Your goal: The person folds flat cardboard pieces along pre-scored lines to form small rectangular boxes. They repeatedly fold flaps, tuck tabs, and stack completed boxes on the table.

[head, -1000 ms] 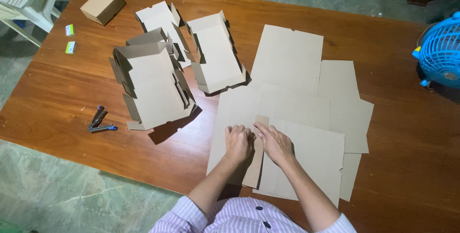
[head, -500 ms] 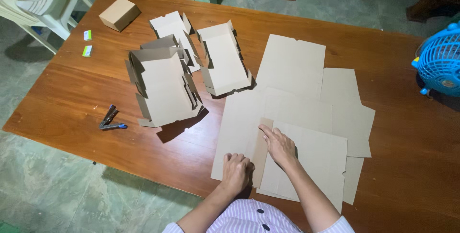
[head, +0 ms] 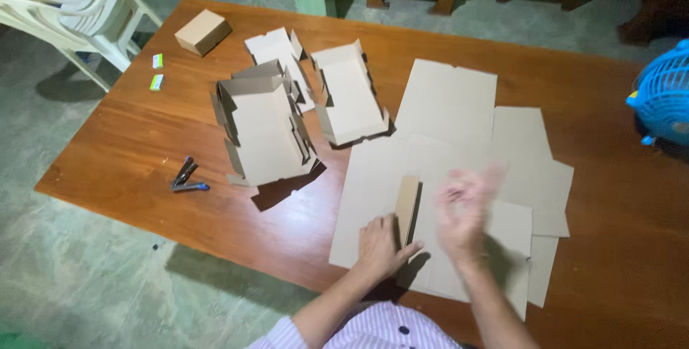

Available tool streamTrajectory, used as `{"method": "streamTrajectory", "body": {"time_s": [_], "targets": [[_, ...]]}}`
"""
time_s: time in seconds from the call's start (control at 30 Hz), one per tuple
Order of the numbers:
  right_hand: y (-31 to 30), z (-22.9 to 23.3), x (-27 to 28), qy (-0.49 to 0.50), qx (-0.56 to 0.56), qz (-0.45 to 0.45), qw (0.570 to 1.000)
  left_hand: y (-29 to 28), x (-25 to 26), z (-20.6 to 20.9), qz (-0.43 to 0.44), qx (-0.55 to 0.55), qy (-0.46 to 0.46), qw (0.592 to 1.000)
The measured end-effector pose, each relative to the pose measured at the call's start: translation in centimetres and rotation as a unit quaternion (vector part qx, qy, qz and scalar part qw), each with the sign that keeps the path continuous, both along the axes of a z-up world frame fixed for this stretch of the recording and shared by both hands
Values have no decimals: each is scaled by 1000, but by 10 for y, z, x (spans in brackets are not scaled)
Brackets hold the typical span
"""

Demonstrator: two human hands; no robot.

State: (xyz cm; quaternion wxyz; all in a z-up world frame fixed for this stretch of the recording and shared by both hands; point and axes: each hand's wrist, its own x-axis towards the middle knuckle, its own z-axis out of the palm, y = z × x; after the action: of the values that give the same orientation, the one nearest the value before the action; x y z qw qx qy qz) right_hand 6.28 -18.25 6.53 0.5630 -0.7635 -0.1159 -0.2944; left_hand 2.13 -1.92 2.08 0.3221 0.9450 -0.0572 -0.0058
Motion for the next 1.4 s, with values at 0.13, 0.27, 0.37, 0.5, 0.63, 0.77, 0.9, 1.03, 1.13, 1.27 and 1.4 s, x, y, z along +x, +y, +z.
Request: {"method": "streamTrajectory", "body": {"time_s": [0.13,0.27,0.37,0.5,0.63,0.77,0.9,1.03,1.13,1.27,1.4], "targets": [[-42,30,-10,-109,-76,-68,989,-11,13,-3,12,35,121,992],[-42,12,-24,160,-192,-27,968,-11,23,-22,38,30,152,987],[-40,-19,-46,368,-219,-11,904,-7,30,-45,70,-34,154,985],[-44,-49,-60,411,-234,-10,881,1,34,-57,82,-227,145,959],[-52,-54,-66,405,-210,-50,888,10,29,-46,139,-347,237,897],[-49,-47,-60,409,-216,-59,885,27,33,-31,128,-399,140,897],[-39,-37,-58,434,-230,-38,870,48,32,-27,146,-416,177,880],[-31,-32,-61,406,-238,-26,882,58,30,-28,177,-418,186,872],[-29,-38,-54,396,-253,-15,883,66,31,-33,158,-423,178,875],[-29,-56,-47,414,-310,12,856,65,31,-44,199,-415,214,862],[-27,-65,-50,381,-315,19,869,61,34,-48,177,-404,145,886]]}}
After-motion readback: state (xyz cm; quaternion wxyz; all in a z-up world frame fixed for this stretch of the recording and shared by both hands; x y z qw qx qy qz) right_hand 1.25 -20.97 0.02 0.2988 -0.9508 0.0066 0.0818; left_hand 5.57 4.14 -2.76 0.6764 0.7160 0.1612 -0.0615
